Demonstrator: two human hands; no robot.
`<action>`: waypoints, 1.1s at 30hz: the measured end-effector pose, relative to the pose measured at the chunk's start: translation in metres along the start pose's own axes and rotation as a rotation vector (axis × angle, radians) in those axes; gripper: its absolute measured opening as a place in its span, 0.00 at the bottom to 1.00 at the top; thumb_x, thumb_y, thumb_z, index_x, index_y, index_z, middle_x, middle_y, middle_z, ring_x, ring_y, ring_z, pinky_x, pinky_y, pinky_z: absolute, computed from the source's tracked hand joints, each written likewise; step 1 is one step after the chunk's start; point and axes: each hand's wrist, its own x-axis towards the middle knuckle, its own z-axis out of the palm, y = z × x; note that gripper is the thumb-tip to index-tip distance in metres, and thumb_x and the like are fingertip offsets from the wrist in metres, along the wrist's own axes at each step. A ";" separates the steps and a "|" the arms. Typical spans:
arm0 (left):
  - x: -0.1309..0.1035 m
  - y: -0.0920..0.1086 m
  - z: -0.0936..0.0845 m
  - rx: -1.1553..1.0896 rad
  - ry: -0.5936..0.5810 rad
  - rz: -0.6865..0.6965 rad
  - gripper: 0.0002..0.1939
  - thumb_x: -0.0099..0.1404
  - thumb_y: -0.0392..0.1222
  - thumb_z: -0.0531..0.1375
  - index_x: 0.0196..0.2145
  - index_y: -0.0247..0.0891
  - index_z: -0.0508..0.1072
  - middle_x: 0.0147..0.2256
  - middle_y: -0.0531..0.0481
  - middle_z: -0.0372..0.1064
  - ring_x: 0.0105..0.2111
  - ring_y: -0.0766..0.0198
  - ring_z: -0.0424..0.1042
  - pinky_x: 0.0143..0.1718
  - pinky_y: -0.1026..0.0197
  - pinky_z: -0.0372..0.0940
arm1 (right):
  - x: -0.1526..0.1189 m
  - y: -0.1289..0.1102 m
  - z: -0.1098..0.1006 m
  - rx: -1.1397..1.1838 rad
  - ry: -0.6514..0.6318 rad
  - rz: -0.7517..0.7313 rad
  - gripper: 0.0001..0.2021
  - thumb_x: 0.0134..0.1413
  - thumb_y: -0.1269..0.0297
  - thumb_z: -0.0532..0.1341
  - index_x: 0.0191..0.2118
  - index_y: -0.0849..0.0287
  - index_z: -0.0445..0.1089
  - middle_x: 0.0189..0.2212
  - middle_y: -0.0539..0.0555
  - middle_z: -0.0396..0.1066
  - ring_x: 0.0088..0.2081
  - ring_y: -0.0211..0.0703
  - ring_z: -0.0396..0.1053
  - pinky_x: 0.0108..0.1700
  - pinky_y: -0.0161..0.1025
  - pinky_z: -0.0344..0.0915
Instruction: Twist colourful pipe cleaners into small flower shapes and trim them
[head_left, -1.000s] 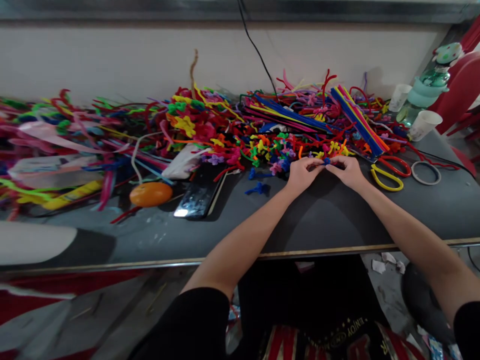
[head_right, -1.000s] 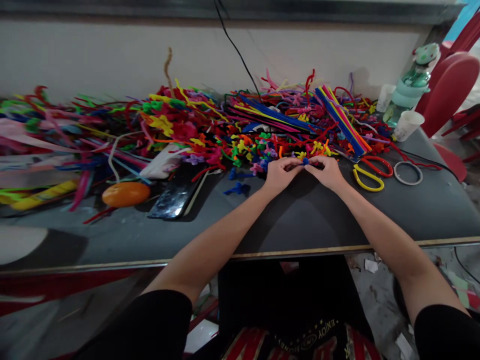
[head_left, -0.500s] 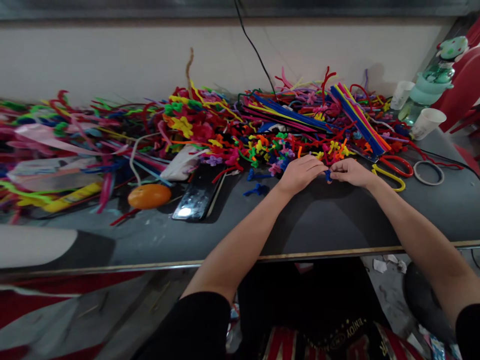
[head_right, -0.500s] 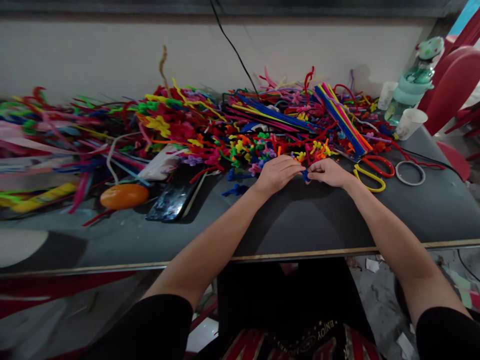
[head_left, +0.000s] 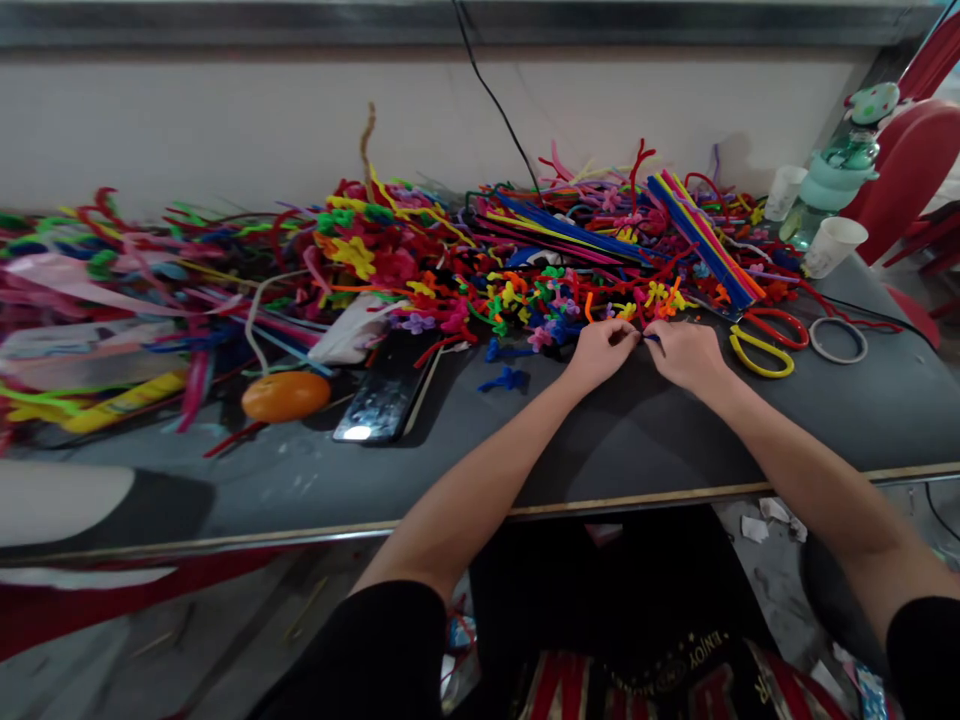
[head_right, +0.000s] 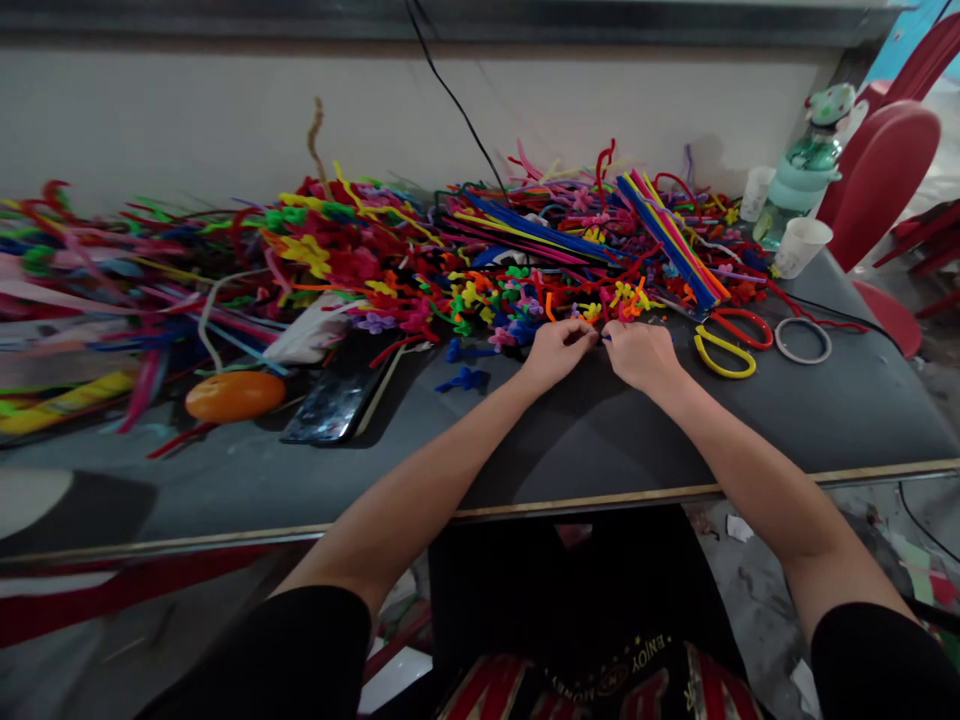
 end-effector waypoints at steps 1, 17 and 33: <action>0.001 -0.002 0.001 -0.103 0.004 -0.069 0.10 0.61 0.44 0.60 0.25 0.37 0.73 0.22 0.53 0.68 0.24 0.67 0.64 0.28 0.64 0.60 | 0.000 -0.002 0.001 -0.004 0.021 -0.003 0.11 0.62 0.64 0.59 0.42 0.58 0.79 0.35 0.60 0.81 0.36 0.50 0.77 0.35 0.42 0.64; 0.006 -0.014 -0.002 -0.252 -0.020 -0.157 0.14 0.65 0.50 0.61 0.30 0.37 0.76 0.27 0.51 0.73 0.29 0.65 0.70 0.35 0.63 0.65 | 0.014 0.031 0.022 0.695 -0.031 0.020 0.08 0.53 0.60 0.65 0.36 0.57 0.78 0.30 0.53 0.81 0.35 0.47 0.78 0.46 0.44 0.72; 0.006 -0.008 -0.004 -0.161 0.072 -0.124 0.08 0.64 0.42 0.63 0.31 0.36 0.79 0.28 0.50 0.76 0.28 0.65 0.71 0.33 0.63 0.64 | 0.015 0.046 0.003 0.433 -0.100 -0.114 0.12 0.62 0.67 0.58 0.44 0.52 0.80 0.35 0.52 0.82 0.39 0.48 0.78 0.44 0.42 0.68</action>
